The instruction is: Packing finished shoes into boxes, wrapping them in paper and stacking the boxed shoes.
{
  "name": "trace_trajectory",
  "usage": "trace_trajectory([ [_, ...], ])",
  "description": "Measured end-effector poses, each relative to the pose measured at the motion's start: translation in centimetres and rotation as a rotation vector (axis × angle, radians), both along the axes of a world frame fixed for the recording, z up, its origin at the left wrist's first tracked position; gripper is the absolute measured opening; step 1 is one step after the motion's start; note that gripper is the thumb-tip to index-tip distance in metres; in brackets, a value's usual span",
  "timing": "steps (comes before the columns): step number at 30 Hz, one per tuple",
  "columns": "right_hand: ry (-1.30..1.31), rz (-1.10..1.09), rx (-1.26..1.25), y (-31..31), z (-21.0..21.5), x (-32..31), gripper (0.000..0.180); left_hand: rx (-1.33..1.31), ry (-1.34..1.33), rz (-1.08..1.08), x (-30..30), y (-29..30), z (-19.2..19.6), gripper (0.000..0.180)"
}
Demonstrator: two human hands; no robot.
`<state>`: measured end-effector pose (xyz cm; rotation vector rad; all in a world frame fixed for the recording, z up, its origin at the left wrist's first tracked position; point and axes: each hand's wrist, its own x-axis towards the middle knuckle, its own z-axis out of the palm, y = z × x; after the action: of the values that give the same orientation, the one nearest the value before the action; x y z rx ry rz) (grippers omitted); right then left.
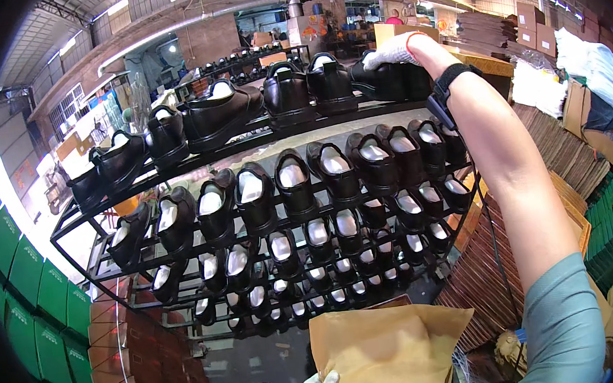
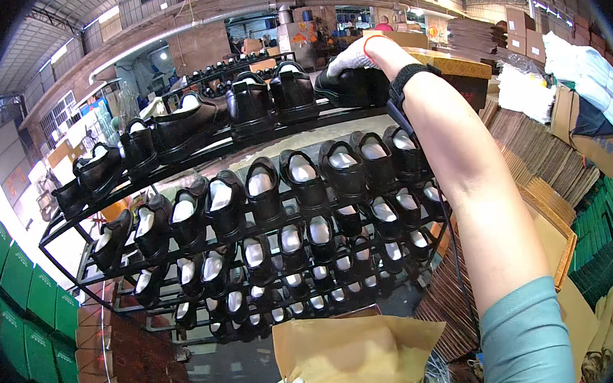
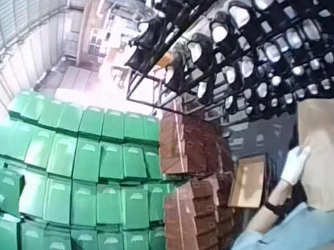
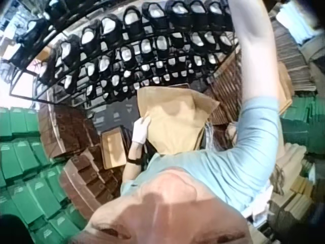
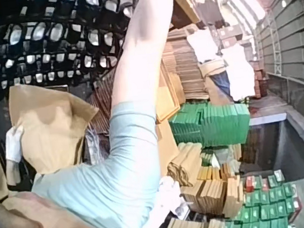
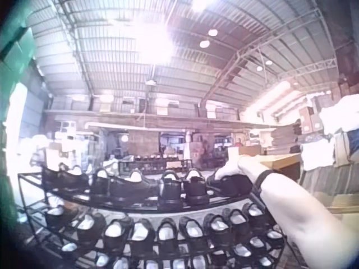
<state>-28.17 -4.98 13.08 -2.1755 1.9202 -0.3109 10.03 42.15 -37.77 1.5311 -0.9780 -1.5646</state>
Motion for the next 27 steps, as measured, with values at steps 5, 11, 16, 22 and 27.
trace_trajectory([
  [5, -0.082, -0.063, 0.016, 1.4, 0.7, 1.3, 0.061, -0.026, -0.013, 0.006, -0.4, 0.2, 0.4, 0.034],
  [11, -0.073, -0.040, 0.101, 0.3, 0.8, 1.1, 0.071, -0.003, 0.033, -0.007, -0.6, 0.2, -0.3, 0.031],
  [16, 0.003, -0.126, 0.116, -0.8, 0.9, 1.5, 0.066, -0.024, 0.035, 0.004, -0.8, 0.3, -0.5, 0.031],
  [22, 0.077, -0.138, 0.156, 0.0, 1.4, 2.8, 0.080, -0.027, 0.062, 0.011, -0.8, 0.0, 0.0, 0.032],
  [27, 0.127, -0.065, 0.106, 0.4, 1.1, 2.6, 0.085, -0.029, 0.078, 0.019, -0.9, -0.1, -0.6, 0.035],
])
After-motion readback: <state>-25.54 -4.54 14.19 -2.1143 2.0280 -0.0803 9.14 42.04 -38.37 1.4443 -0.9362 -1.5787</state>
